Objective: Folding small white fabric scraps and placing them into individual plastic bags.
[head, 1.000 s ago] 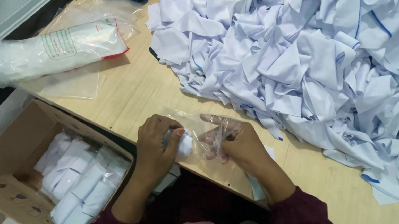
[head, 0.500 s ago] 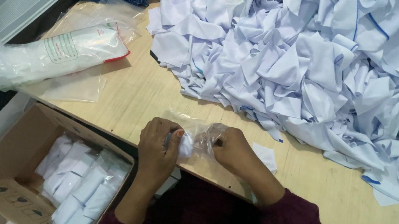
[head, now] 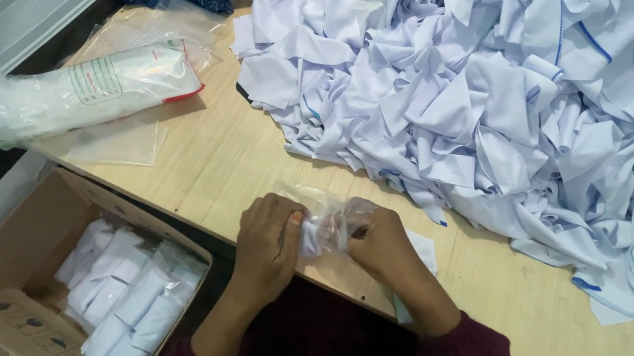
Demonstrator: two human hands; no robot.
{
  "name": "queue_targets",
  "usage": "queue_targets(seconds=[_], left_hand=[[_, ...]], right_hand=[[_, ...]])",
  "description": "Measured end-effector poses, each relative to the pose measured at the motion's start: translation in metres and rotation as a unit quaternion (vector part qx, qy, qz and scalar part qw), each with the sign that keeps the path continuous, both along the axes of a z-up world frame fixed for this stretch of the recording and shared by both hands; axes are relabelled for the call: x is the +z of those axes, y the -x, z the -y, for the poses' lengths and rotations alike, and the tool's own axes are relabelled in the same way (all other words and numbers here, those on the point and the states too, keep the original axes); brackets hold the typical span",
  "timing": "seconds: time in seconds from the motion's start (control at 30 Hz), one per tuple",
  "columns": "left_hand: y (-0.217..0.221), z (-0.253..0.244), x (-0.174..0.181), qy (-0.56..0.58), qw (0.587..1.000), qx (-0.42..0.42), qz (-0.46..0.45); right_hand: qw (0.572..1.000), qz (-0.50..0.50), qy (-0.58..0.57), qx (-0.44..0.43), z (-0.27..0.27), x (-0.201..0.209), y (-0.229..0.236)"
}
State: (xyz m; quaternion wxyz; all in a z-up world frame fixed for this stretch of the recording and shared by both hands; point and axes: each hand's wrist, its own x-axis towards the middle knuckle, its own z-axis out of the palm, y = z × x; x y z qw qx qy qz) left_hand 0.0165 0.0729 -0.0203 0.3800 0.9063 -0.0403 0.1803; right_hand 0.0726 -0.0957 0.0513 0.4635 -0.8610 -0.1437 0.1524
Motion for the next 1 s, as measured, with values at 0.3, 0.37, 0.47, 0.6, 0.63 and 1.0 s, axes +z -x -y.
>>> queue_targets(seconds=[0.3,0.37,0.47,0.6,0.63,1.0], left_hand=[[0.005,0.041,-0.001,0.002,0.992,-0.123,-0.021],[0.004,0.046,-0.001,-0.011,0.991,-0.13,-0.016],[0.004,0.052,0.0,-0.02,0.991,-0.134,-0.007],[0.007,0.056,-0.002,-0.015,0.994,-0.102,0.02],[0.007,0.056,-0.004,-0.015,0.995,-0.101,0.02],[0.005,0.052,-0.002,0.072,0.992,-0.098,-0.019]], right_hand=[[0.995,-0.054,-0.045,-0.067,0.071,-0.023,0.027],[0.999,-0.033,0.013,-0.038,0.087,-0.051,0.025],[0.999,0.022,0.045,0.013,0.098,-0.064,0.025],[0.997,0.008,0.075,0.008,0.109,-0.09,0.021],[0.997,0.008,0.074,0.01,0.103,-0.079,0.022],[0.984,-0.067,0.111,-0.121,0.071,-0.044,0.025]])
